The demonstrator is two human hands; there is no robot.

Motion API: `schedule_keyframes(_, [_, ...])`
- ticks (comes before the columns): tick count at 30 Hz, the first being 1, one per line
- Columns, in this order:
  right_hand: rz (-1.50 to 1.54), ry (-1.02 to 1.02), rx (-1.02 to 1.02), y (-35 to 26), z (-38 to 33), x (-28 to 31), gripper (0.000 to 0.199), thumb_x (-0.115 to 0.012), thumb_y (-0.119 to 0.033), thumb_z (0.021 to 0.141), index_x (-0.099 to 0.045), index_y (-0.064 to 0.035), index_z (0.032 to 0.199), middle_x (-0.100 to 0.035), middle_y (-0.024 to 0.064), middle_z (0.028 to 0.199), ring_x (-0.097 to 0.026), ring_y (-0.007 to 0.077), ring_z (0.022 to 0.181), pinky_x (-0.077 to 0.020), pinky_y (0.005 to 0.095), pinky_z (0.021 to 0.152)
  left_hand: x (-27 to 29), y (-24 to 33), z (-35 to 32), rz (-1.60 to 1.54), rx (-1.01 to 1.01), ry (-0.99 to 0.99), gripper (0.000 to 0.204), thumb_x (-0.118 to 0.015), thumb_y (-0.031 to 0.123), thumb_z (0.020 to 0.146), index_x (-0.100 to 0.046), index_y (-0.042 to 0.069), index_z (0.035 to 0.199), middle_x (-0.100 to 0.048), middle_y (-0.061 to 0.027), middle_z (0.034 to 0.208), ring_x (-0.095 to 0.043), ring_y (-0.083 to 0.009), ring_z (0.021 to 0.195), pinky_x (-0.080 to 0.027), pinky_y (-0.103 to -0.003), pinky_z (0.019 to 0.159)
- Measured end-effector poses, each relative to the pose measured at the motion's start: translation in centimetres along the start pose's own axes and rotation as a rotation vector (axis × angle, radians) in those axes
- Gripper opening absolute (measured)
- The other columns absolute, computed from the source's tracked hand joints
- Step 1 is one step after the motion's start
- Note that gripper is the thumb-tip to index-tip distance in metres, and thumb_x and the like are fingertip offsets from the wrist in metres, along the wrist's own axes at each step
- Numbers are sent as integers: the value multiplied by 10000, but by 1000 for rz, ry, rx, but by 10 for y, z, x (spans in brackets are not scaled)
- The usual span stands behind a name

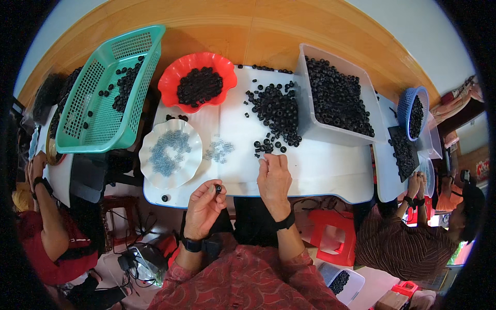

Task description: Inspecting and sorting black rubber gaskets or seals into containers and trays at a workstation.

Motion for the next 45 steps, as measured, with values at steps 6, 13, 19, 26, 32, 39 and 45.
schedule_keyframes(6, [-87,-2,-28,-4,1,-7,118,-674,-82,826,-653,-45,936,-565,102,835,-612,243,661,-494,351,590,1,0,0,50,-6,38,197,-555,90,952,-592,-21,1110,-625,-97,941,-549,-125,747,-451,-249,642])
schedule_keyframes(13, [-116,-73,-7,-7,2,-8,117,-643,-136,859,-618,-58,943,-558,119,895,-615,335,686,-491,432,610,2,-1,0,26,-5,12,203,-548,90,958,-592,-26,1119,-639,-108,944,-577,-119,738,-480,-259,663])
schedule_keyframes(19, [276,-163,-62,-18,-16,1,116,-648,-5,836,-590,8,936,-630,152,820,-638,253,638,-500,333,568,1,0,-1,57,-6,19,223,-545,92,962,-586,-29,1145,-648,-114,957,-607,-115,739,-526,-275,683])
schedule_keyframes(26, [531,-372,-153,-42,-34,9,122,-667,10,852,-610,26,958,-677,66,811,-644,87,681,-505,220,591,0,-4,0,112,-13,-5,291,-541,82,962,-574,-32,1227,-654,-110,962,-617,-126,747,-554,-285,698])
schedule_keyframes(32, [611,-392,-116,-53,-37,6,105,-657,12,861,-617,18,958,-677,73,827,-662,107,730,-529,231,626,2,-7,-1,146,-31,-26,282,-526,78,969,-582,-30,1223,-658,-101,968,-623,-131,766,-560,-298,702])
schedule_keyframes(39, [688,-400,-173,-54,-41,2,127,-637,-2,883,-629,19,1007,-680,73,841,-659,106,739,-543,235,659,3,-6,-1,153,-43,-2,279,-530,78,963,-587,-26,1215,-661,-99,971,-617,-137,740,-534,-273,693])
schedule_keyframes(45, [782,-378,-318,-46,-48,-10,167,-646,-10,882,-626,39,1040,-679,74,851,-646,98,729,-540,231,667,3,-5,-1,130,-35,3,277,-525,81,966,-586,-31,1212,-660,-100,972,-620,-137,750,-537,-275,696])
Point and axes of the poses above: each hand's wrist, its own z-axis towards the middle knuckle, its own x-axis out of the back of the hand, y = z × x, the point moved 4 cm from there along z, towards the middle knuckle
